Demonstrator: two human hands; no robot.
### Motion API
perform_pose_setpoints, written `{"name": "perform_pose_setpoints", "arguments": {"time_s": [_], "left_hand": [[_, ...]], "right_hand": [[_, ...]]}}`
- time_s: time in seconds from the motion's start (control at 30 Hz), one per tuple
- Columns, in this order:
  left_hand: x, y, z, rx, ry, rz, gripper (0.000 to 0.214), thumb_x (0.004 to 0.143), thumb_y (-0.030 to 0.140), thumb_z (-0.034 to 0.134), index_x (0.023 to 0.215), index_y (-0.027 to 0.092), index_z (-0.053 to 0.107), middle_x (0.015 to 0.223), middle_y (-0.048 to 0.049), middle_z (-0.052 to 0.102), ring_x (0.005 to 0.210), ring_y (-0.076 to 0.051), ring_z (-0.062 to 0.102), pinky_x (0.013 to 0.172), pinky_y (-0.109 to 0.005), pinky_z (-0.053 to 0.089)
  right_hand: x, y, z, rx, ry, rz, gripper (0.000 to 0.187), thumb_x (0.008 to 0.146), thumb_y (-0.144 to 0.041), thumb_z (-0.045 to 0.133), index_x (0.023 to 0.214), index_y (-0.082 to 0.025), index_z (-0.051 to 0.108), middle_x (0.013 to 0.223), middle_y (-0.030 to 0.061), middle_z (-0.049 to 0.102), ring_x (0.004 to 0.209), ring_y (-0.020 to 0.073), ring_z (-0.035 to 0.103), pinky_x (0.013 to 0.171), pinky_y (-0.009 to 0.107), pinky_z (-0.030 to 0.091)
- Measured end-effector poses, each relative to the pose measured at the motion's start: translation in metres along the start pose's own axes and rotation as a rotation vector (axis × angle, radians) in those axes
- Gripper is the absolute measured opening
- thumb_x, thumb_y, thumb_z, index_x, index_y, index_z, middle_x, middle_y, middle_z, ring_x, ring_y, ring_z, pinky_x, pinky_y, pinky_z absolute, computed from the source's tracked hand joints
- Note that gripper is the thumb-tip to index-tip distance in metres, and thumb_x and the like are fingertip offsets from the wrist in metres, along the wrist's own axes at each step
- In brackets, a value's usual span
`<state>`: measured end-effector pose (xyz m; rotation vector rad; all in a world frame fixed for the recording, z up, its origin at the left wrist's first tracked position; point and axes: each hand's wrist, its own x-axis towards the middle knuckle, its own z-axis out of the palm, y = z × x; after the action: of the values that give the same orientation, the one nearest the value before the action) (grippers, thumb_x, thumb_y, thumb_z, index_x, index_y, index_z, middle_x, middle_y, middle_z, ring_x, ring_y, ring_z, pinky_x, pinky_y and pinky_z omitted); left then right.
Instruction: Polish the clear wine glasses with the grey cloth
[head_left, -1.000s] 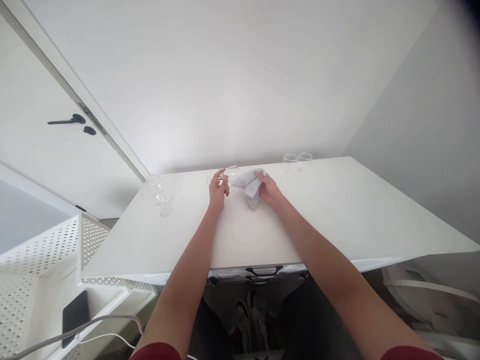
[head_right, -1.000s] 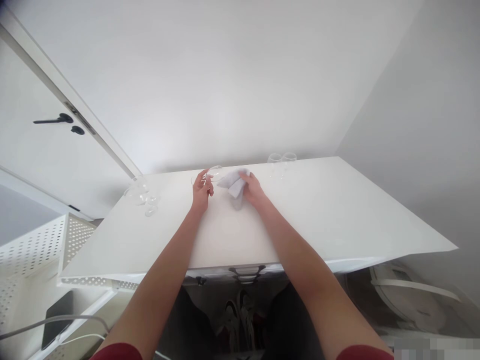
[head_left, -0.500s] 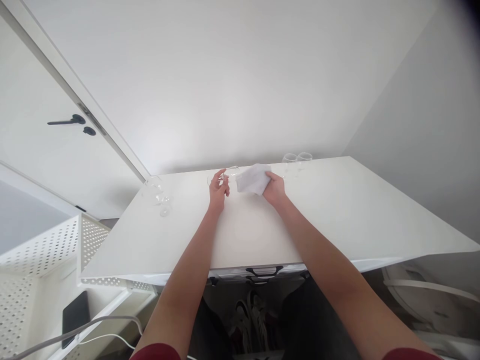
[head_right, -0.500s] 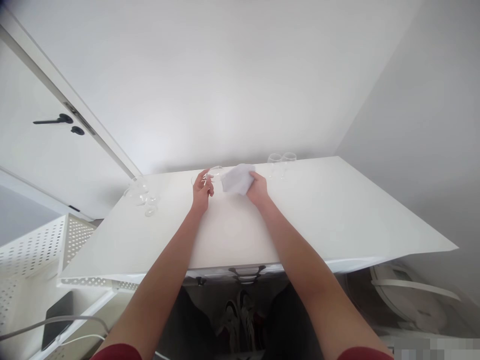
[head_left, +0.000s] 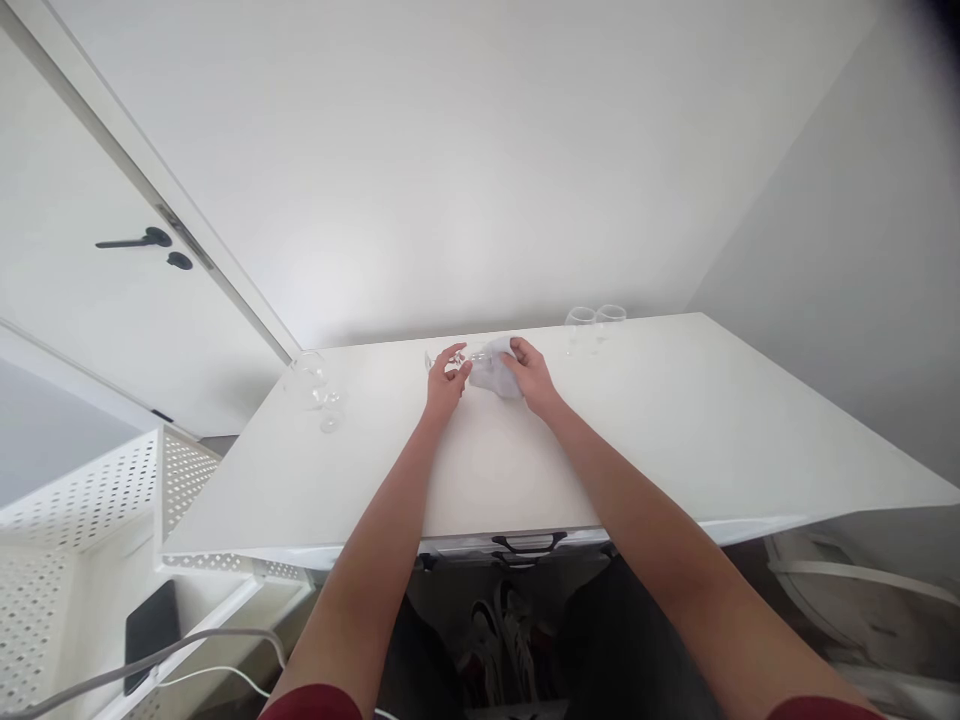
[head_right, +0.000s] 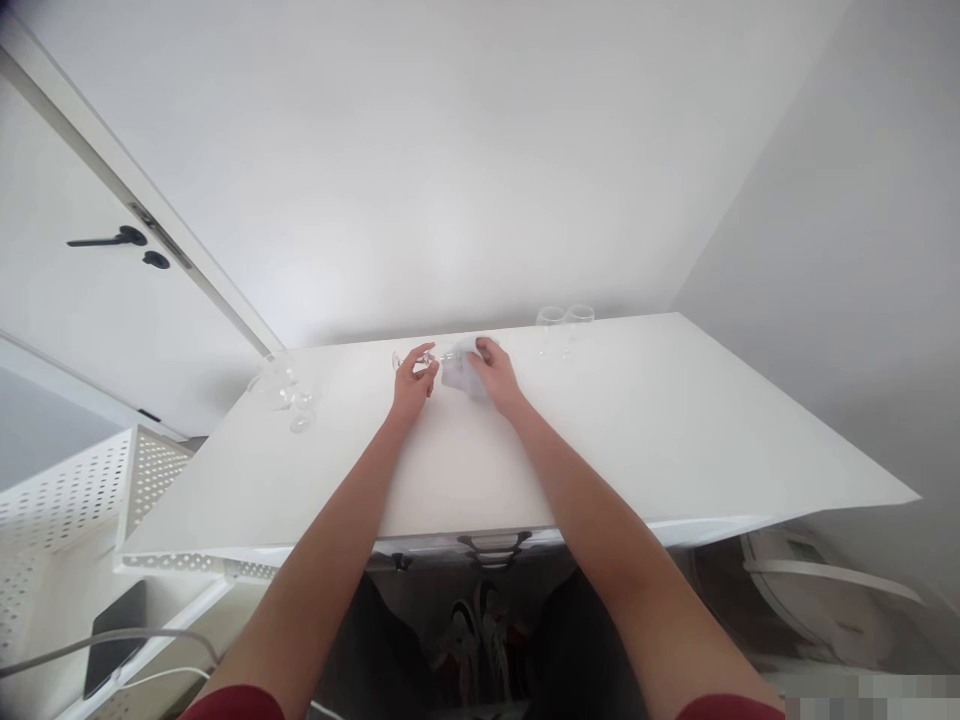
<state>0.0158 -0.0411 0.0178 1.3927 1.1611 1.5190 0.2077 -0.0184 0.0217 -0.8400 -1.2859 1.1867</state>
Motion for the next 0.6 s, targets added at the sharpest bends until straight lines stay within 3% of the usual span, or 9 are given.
{"name": "perform_pose_setpoints", "arguments": {"time_s": [0.1,0.2,0.33,0.4,0.47,0.6], "left_hand": [[0.0012,-0.0027,-0.0027,0.071,-0.014,0.004,0.047,0.095,0.053,0.069,0.135,0.029,0.066,0.108,-0.0038,0.062,0.050,-0.001,0.045,0.047,-0.019,0.041],[0.0009,-0.0017,-0.0049,0.085,-0.034,0.013,0.049,0.096,0.058,0.064,0.136,0.029,0.065,0.104,-0.0030,0.061,0.049,-0.001,0.044,0.049,-0.020,0.044],[-0.0027,0.0008,-0.0053,0.073,-0.141,0.023,0.049,0.095,0.057,0.067,0.135,0.029,0.065,0.085,0.0013,0.058,0.048,-0.004,0.043,0.050,-0.022,0.043],[-0.0045,0.0012,-0.0048,0.094,-0.188,0.021,0.049,0.094,0.056,0.069,0.135,0.029,0.065,0.078,0.0028,0.056,0.048,-0.005,0.042,0.050,-0.022,0.042],[-0.0053,0.0007,-0.0044,0.095,-0.200,0.036,0.048,0.094,0.055,0.069,0.134,0.029,0.065,0.085,0.0013,0.059,0.049,-0.005,0.043,0.050,-0.023,0.042],[-0.0037,-0.0014,-0.0036,0.053,-0.193,0.087,0.045,0.094,0.053,0.069,0.132,0.028,0.066,0.105,-0.0031,0.064,0.051,-0.003,0.046,0.051,-0.024,0.043]], "right_hand": [[-0.0068,-0.0020,0.0021,0.003,-0.179,-0.077,0.061,0.090,-0.051,0.071,0.141,-0.032,0.044,0.117,0.0060,0.074,0.103,0.0232,0.067,0.096,0.041,0.053],[-0.0111,-0.0032,0.0001,-0.076,-0.349,-0.139,0.095,0.089,-0.045,0.073,0.164,-0.035,0.017,0.132,0.0093,0.069,0.113,0.0255,0.064,0.102,0.044,0.050],[-0.0122,-0.0040,-0.0056,-0.169,-0.481,-0.146,0.111,0.088,-0.030,0.068,0.171,-0.033,-0.006,0.127,0.0077,0.070,0.088,0.0205,0.062,0.087,0.038,0.053],[-0.0117,-0.0039,-0.0072,-0.203,-0.517,-0.142,0.110,0.085,-0.024,0.065,0.172,-0.032,-0.003,0.121,0.0059,0.071,0.083,0.0185,0.059,0.083,0.036,0.052],[-0.0109,-0.0043,-0.0072,-0.178,-0.518,-0.115,0.107,0.083,-0.021,0.064,0.172,-0.033,0.007,0.116,0.0038,0.072,0.082,0.0183,0.059,0.080,0.034,0.052],[-0.0083,-0.0081,-0.0060,0.102,-0.426,0.034,0.101,0.074,-0.018,0.067,0.167,-0.031,0.029,0.102,0.0020,0.074,0.081,0.0203,0.062,0.076,0.034,0.051]]}}
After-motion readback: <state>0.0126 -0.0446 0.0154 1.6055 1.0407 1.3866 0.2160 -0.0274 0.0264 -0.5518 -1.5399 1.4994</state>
